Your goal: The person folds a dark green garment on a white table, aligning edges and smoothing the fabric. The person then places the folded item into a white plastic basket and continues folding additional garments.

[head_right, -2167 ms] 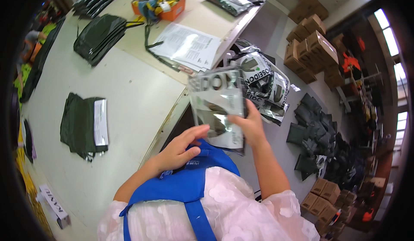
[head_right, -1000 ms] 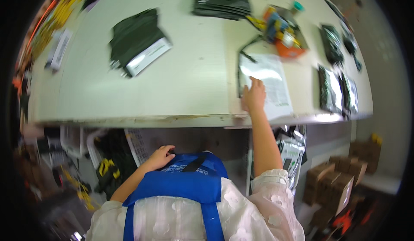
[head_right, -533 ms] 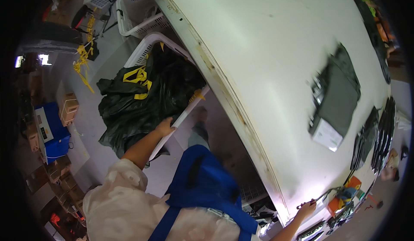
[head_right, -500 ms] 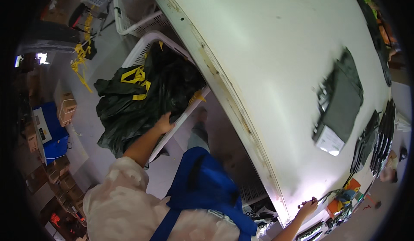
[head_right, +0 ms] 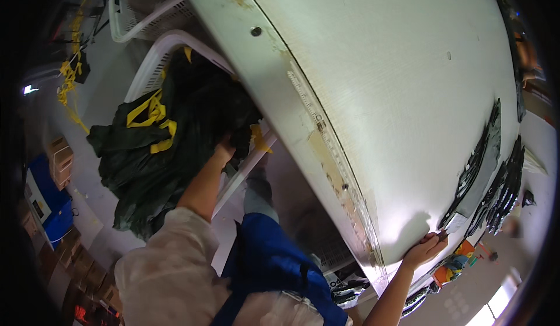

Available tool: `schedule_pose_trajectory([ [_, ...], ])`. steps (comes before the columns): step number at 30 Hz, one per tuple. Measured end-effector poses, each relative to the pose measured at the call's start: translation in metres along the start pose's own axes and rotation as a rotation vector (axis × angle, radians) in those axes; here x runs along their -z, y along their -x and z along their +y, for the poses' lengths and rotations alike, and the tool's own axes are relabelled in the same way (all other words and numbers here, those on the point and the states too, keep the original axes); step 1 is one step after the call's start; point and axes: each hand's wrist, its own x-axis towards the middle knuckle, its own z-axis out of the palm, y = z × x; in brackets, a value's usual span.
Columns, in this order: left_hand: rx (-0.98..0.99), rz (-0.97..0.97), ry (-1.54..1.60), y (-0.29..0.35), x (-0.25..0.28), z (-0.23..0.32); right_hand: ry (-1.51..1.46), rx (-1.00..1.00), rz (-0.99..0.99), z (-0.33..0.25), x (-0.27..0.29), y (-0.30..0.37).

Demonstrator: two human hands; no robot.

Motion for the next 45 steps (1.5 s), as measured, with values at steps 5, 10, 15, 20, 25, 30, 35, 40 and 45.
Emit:
schedule_pose_trajectory([
  [5,0.312,-0.400,1.392,0.197,0.128,0.075,-0.029,-0.062,-0.016,0.009,0.010,0.005],
  [10,-0.085,-0.866,1.523,0.383,0.205,0.180,-0.589,-0.346,-0.421,-0.105,0.017,0.035],
  [15,-0.953,-0.992,0.734,0.473,0.188,0.340,-1.168,-1.179,-1.382,-0.212,0.022,0.127],
  [20,-0.930,-0.823,0.662,0.541,0.164,0.379,-0.964,-0.752,-1.417,-0.231,0.078,0.095],
  [25,-0.686,-0.639,1.233,0.584,0.174,0.402,-0.518,-0.190,-0.548,-0.065,0.085,-0.057],
  [30,-1.124,-0.408,0.740,0.623,0.138,0.433,0.744,0.033,-0.413,-0.005,0.128,-0.067],
  [35,-1.187,-0.515,0.356,0.638,0.089,0.459,-0.951,0.383,-1.171,-0.150,0.189,-0.008],
  [40,-1.052,-0.279,0.756,0.594,0.130,0.395,-1.175,0.732,-1.317,-0.170,0.192,-0.002],
  [45,0.287,-0.351,0.911,0.473,0.108,0.176,-1.810,0.503,-1.524,-0.206,0.201,0.013],
])
